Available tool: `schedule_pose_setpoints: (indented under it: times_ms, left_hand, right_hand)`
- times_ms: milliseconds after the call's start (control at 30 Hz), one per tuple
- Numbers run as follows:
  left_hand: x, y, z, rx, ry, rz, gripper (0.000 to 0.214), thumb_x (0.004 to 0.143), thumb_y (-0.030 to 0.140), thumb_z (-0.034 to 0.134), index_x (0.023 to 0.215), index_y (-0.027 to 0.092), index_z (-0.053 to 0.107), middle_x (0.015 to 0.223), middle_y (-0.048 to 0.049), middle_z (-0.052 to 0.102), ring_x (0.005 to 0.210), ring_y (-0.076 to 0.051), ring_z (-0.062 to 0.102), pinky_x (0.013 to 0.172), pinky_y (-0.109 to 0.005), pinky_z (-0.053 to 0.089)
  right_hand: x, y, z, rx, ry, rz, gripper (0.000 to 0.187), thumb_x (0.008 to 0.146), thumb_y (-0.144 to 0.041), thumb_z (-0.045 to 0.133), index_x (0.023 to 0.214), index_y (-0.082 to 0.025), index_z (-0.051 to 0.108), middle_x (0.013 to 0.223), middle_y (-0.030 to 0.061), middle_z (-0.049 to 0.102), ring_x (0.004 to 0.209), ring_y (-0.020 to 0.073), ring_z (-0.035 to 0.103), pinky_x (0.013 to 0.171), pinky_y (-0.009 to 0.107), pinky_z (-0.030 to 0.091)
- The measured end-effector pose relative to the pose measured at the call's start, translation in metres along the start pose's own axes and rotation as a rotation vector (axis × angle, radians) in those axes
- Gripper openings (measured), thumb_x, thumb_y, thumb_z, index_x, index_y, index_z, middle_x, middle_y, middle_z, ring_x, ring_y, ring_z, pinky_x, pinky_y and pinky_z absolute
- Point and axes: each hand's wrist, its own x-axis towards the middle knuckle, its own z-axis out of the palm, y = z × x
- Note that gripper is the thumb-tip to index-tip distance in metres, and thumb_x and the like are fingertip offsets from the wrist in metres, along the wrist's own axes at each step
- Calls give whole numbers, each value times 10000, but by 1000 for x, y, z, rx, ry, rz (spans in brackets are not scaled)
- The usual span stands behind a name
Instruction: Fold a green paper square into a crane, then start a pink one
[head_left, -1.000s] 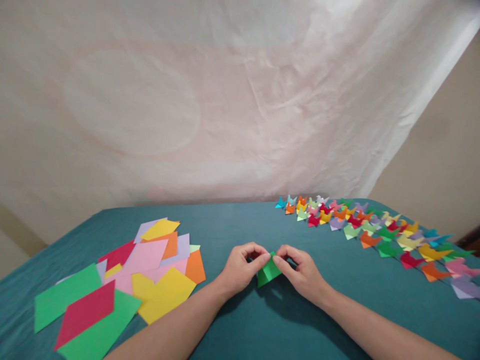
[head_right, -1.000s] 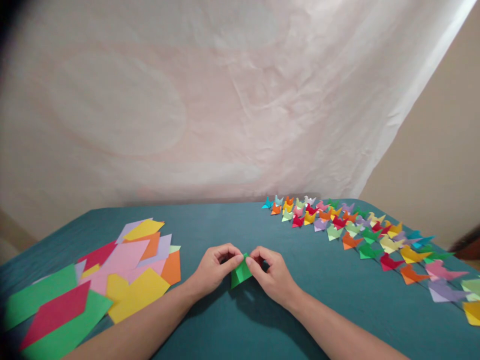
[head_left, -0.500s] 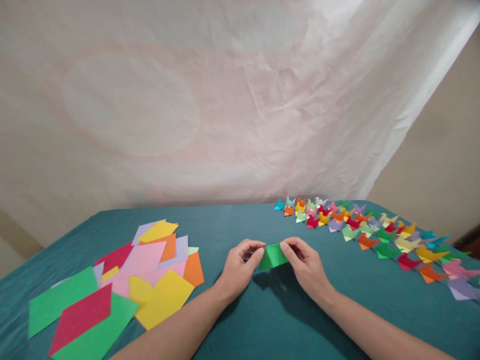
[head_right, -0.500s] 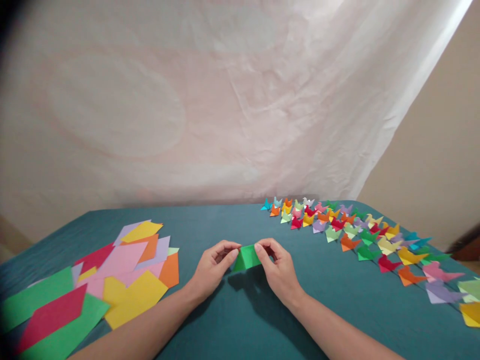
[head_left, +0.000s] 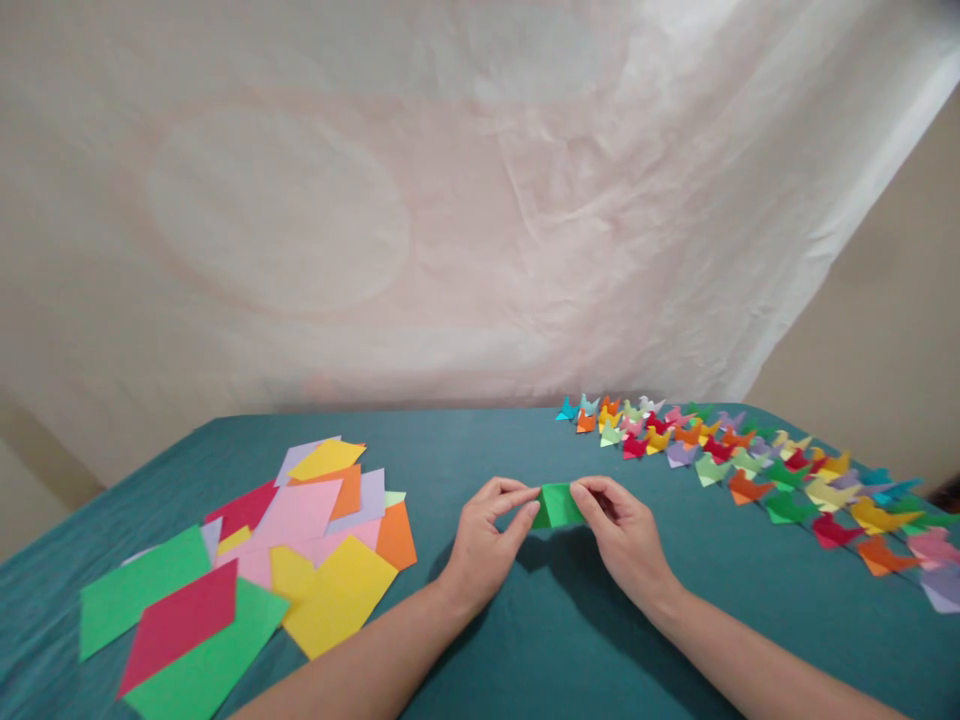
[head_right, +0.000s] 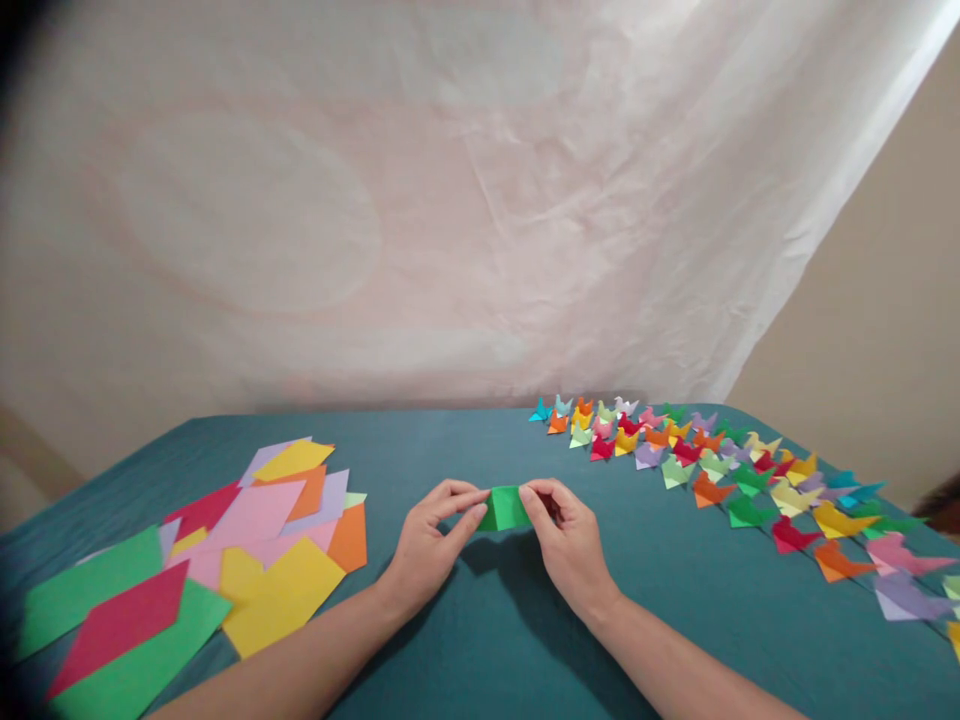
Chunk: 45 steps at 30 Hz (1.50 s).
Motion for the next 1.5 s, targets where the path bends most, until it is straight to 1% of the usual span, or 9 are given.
schedule_pose_setpoints:
  times_ms: [133,367,600,767,900,1133,1300,1400,1500]
  left_hand:
    - [0,0,-1,4,-6,7,213,845,231,557,1022,218,674,913,-35,607,867,-144,572,808,-257,447]
    - [1,-1,-1,3,-15,0,223,843,248,556,1033,221,669,930,-40,605,883,-152,569,829,-277,447]
    - [0,2,-1,17,-70,-7,233,842,254,560,1050,233,663,943,-36,605,910,-160,564,844,-280,443]
    - [-1,4,-1,26,-114,6,241,843,251,562,1065,241,656,960,-33,602,925,-158,561,858,-271,434]
    - [0,4,-1,35,-114,13,243,838,243,565,1064,243,655,965,-33,601,925,-158,560,860,-272,435]
    - [0,7,1,22,-111,29,268,795,221,614,1059,239,656,954,-39,609,907,-165,568,845,-285,447]
    - [-1,10,1,11,-108,40,250,788,230,621,1034,237,666,945,-41,617,897,-166,575,835,-286,452]
    - [0,10,1,-1,-75,48,216,785,236,625,995,225,674,921,-42,623,873,-164,580,819,-284,455]
    - [0,9,1,0,-32,41,149,780,243,629,914,206,682,889,-42,622,844,-161,582,798,-284,458]
  right_hand:
    - [0,1,0,-10,-15,-9,246,827,-404,551,834,-161,591,722,12,567,637,135,495,580,233,412]
    - [-1,2,1,-75,-88,-47,234,805,-385,578,846,-157,603,722,21,591,635,144,527,598,252,437]
    - [-1,0,1,-108,-162,-100,230,829,-368,545,886,-165,638,798,46,632,699,166,567,633,270,458]
    - [0,-5,1,-116,-191,-116,218,835,-359,539,860,-171,647,780,39,625,687,162,567,619,263,446]
    - [-1,-7,2,-111,-183,-108,216,848,-356,523,832,-170,630,770,34,611,678,157,557,623,259,437]
    - [-2,-7,3,-100,-153,-138,207,860,-361,508,822,-172,582,748,20,570,671,149,537,624,250,431]
    - [-1,-7,3,-90,-171,-141,195,867,-356,496,829,-177,564,761,23,560,689,152,538,641,256,439]
    - [-1,-7,2,-98,-183,-158,179,867,-341,496,835,-182,571,776,27,568,701,153,538,650,259,442]
    - [-2,-7,2,-126,-195,-198,161,860,-324,509,835,-188,592,781,32,580,687,149,525,631,256,439]
